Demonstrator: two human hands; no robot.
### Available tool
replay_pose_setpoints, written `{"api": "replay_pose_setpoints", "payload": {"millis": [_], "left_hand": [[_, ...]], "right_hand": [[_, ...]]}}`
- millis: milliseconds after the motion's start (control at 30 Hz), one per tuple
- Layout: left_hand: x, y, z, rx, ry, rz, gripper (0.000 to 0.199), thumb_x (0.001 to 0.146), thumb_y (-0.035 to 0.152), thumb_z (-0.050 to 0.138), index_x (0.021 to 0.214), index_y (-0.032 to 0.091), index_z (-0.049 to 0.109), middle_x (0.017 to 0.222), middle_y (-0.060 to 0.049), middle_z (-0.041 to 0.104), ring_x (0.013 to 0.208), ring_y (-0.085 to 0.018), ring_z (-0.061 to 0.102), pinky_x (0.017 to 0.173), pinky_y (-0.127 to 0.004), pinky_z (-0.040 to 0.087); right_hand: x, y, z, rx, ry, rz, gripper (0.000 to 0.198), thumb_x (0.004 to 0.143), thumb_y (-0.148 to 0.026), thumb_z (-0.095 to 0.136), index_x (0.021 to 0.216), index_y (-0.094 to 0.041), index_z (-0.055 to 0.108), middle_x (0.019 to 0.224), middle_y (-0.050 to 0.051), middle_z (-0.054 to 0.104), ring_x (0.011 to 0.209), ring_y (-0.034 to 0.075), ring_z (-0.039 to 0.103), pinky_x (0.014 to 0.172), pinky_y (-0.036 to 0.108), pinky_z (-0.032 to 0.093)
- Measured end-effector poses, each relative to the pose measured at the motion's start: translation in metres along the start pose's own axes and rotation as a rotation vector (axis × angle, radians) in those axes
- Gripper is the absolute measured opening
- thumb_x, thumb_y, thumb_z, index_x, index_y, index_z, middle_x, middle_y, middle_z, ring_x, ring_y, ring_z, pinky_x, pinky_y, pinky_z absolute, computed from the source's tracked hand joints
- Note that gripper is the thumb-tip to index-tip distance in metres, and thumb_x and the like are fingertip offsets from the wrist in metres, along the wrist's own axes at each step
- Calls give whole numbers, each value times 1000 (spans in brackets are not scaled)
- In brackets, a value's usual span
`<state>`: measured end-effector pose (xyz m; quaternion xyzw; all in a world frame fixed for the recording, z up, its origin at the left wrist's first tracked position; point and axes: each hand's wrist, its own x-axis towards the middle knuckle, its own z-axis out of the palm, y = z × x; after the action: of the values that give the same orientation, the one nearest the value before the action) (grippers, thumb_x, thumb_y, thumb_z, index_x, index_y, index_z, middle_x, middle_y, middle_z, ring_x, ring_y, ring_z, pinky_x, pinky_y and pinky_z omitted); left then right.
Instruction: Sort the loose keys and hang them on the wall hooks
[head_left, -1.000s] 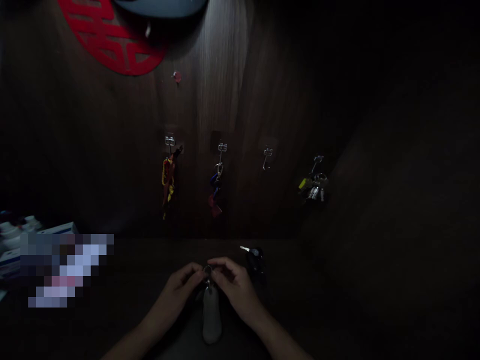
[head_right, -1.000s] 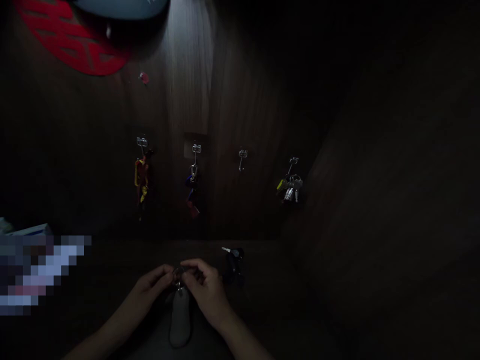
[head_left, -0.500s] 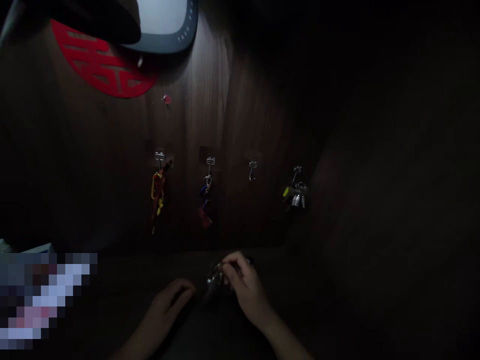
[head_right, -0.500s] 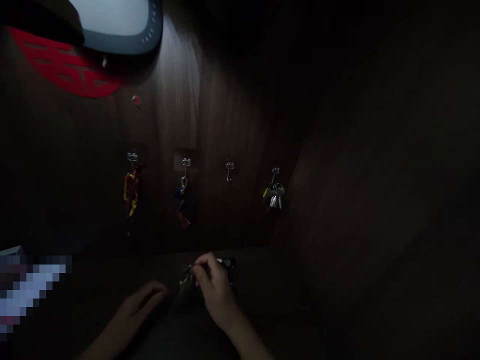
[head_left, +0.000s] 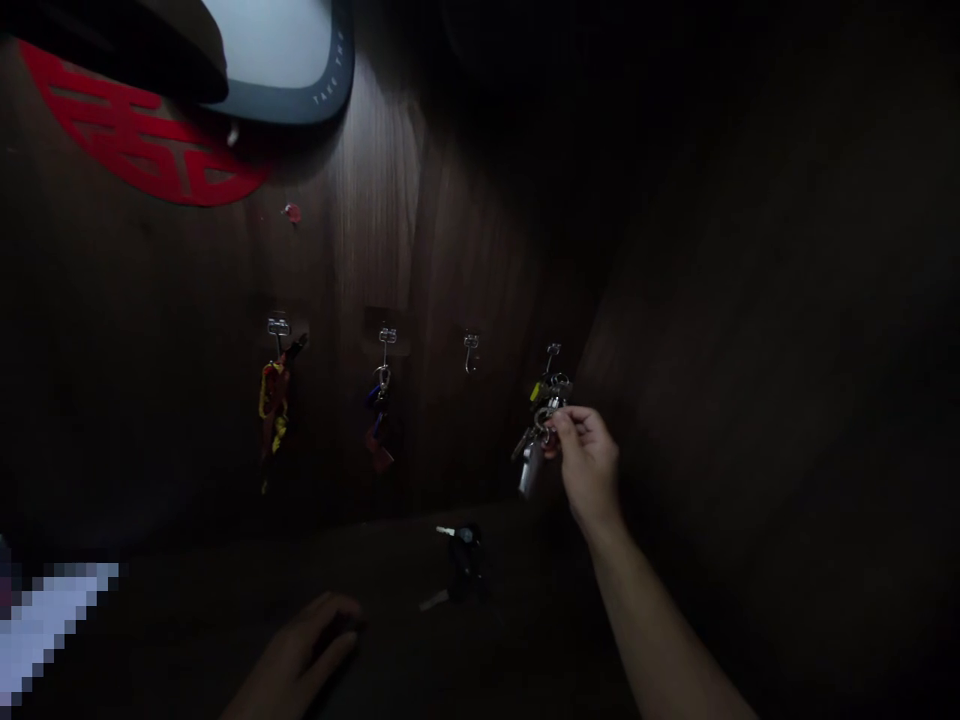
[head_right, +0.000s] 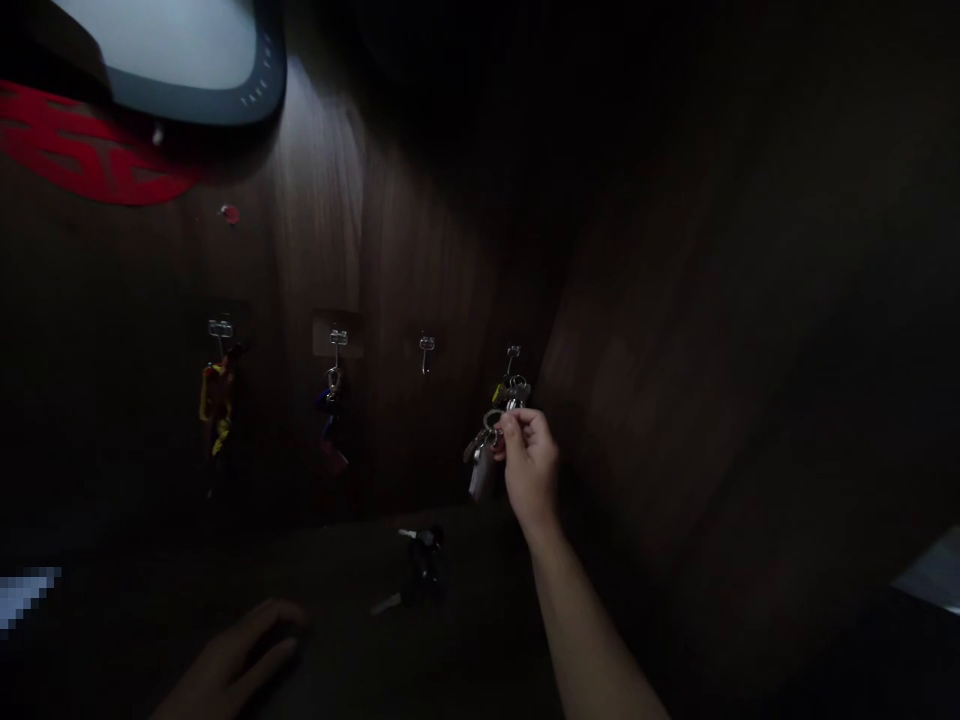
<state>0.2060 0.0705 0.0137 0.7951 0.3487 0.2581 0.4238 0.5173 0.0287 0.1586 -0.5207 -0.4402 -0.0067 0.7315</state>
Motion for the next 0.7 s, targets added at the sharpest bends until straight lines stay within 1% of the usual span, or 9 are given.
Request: {"api": "replay_pose_setpoints", "payload": {"millis": [100,200,400,533,700], "left_hand": [[-1,0,1,-7,11,0,17,83,37,50,91,30,63,97,2,69,94,-22,63,86,-32,47],[0,-3,1,5,-12,20,16,84,37,50,90,30,63,97,2,69,93,-21,63,86,-31,47],[2,-8,1,28,-44,46,16,86,38,49,91,29,62,95,2,68,91,-20,63,83,-29,47],[2,-9,-1,18,-29,57,15,85,36,51,92,29,62,97,1,68,93,-21,63,84,-30,46],[1,-5,0,-1,-2,50,16,84,36,51,91,28,63,95,1,69,92,-21,63,84,-30,47]], "right_hand": [[14,-5,-2,-1,29,-48,29,77,-47,59,82,-19,55,69,-1,59,55,12,54,46,22,43],[21,-10,3,16,21,-74,27,77,-45,60,80,-19,55,69,-1,58,54,11,53,44,21,43],[28,-15,26,64,-36,-99,24,78,-42,60,79,-19,54,67,-2,58,50,10,52,43,21,42],[30,-15,41,82,-91,-74,23,77,-42,59,79,-19,54,66,-2,58,51,11,53,43,21,42],[31,-14,53,93,-101,-82,23,77,-42,59,79,-20,54,68,-1,58,52,11,53,44,21,42]]}}
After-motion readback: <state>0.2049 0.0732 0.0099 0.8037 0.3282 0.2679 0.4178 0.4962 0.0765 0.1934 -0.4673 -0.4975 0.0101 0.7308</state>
